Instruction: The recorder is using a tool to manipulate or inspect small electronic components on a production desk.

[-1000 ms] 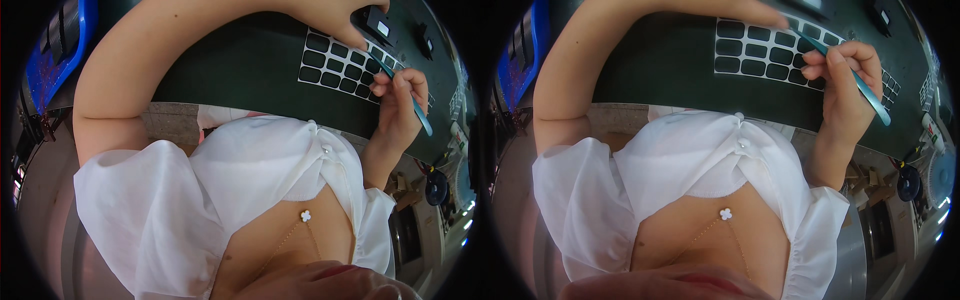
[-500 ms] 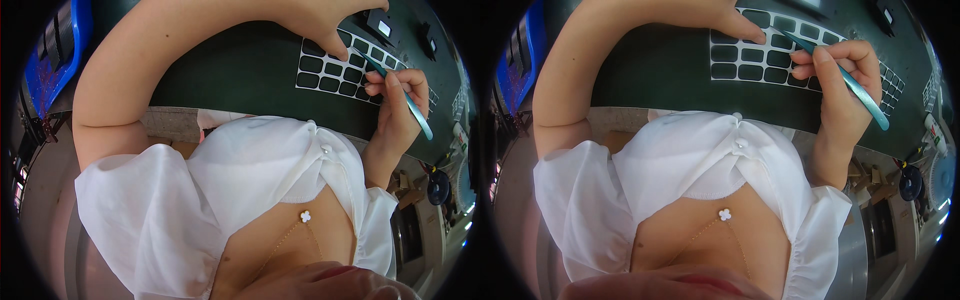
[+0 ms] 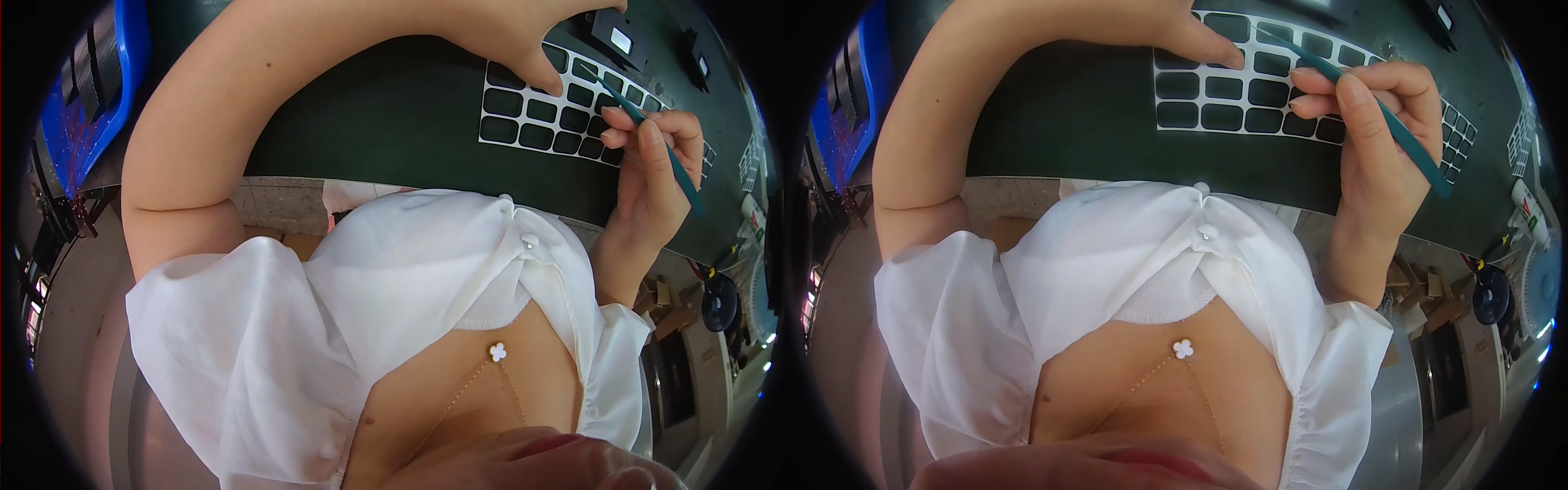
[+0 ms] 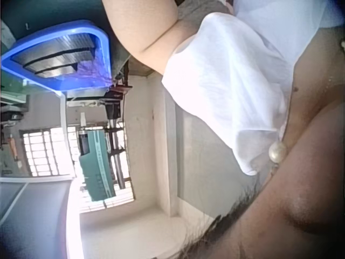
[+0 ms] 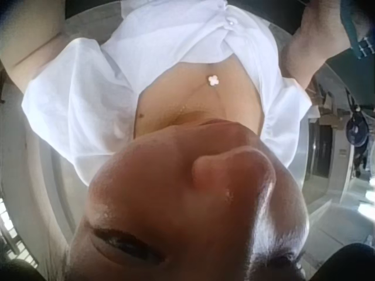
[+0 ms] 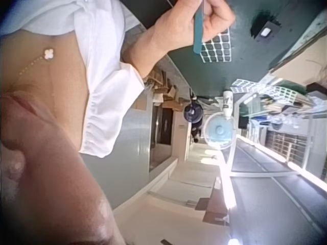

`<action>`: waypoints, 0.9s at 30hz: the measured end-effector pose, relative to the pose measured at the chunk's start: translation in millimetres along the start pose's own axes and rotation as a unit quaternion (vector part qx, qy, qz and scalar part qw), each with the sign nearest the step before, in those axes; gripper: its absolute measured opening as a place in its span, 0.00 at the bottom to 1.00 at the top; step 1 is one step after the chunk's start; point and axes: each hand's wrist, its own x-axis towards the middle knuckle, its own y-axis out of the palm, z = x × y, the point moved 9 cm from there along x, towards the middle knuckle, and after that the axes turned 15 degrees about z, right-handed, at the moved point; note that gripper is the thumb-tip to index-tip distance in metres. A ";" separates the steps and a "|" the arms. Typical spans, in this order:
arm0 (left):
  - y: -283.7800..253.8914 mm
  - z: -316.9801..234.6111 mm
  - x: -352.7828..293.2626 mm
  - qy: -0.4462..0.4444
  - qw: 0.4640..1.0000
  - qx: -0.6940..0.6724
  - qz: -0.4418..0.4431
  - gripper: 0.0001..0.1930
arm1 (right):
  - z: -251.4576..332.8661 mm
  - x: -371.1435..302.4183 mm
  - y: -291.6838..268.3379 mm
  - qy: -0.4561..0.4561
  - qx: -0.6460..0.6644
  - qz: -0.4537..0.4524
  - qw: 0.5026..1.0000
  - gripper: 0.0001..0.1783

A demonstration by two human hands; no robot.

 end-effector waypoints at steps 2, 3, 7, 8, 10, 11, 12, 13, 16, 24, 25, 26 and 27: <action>-0.3 -0.1 -0.5 0.001 1.000 -0.006 -0.002 0.30 | -2.3 -2.3 -0.7 0.020 -0.010 -0.004 1.000 0.04; -0.6 0.2 -0.8 0.001 1.000 -0.009 -0.003 0.30 | -3.9 -2.7 -0.8 0.031 -0.015 -0.005 0.999 0.04; -0.5 0.0 -2.0 0.001 1.000 -0.016 -0.008 0.30 | -3.9 -1.7 1.5 0.040 -0.046 -0.005 0.998 0.04; -0.6 0.4 -3.3 0.001 1.000 -0.018 -0.011 0.30 | -4.6 -1.3 2.6 0.044 -0.057 -0.004 0.997 0.04; -0.9 1.2 -2.0 0.005 1.000 -0.020 -0.006 0.30 | -3.7 -1.1 3.1 0.046 -0.059 -0.008 0.997 0.04; -0.6 1.8 -1.4 0.007 1.000 -0.021 -0.003 0.30 | -3.6 -1.1 3.5 0.049 -0.060 -0.010 0.997 0.04; -0.3 2.4 -0.9 0.008 1.000 -0.023 0.001 0.30 | -3.6 -1.3 3.9 0.052 -0.061 -0.012 0.997 0.05; 0.2 3.0 -0.3 0.011 1.000 -0.025 0.005 0.30 | -3.5 -1.6 4.0 0.055 -0.062 -0.015 0.996 0.05; -0.3 4.9 -3.6 0.003 1.000 -0.024 0.002 0.30 | -5.9 0.2 7.3 0.058 -0.050 0.002 0.997 0.05; -7.1 -2.3 -7.6 -0.020 1.000 0.021 -0.003 0.29 | -4.8 1.9 8.9 0.010 0.007 0.030 0.999 0.04; -7.7 -2.3 -7.2 -0.028 0.999 0.021 -0.004 0.28 | 0.0 3.4 9.5 -0.025 0.020 0.043 0.999 0.04; -8.3 -2.3 -6.9 -0.036 0.999 0.021 -0.004 0.28 | 5.2 4.7 9.7 -0.059 0.034 0.056 0.996 0.05; -8.5 -1.5 -5.7 -0.041 0.999 0.021 -0.004 0.28 | 10.1 5.1 8.4 -0.094 0.045 0.068 0.992 0.05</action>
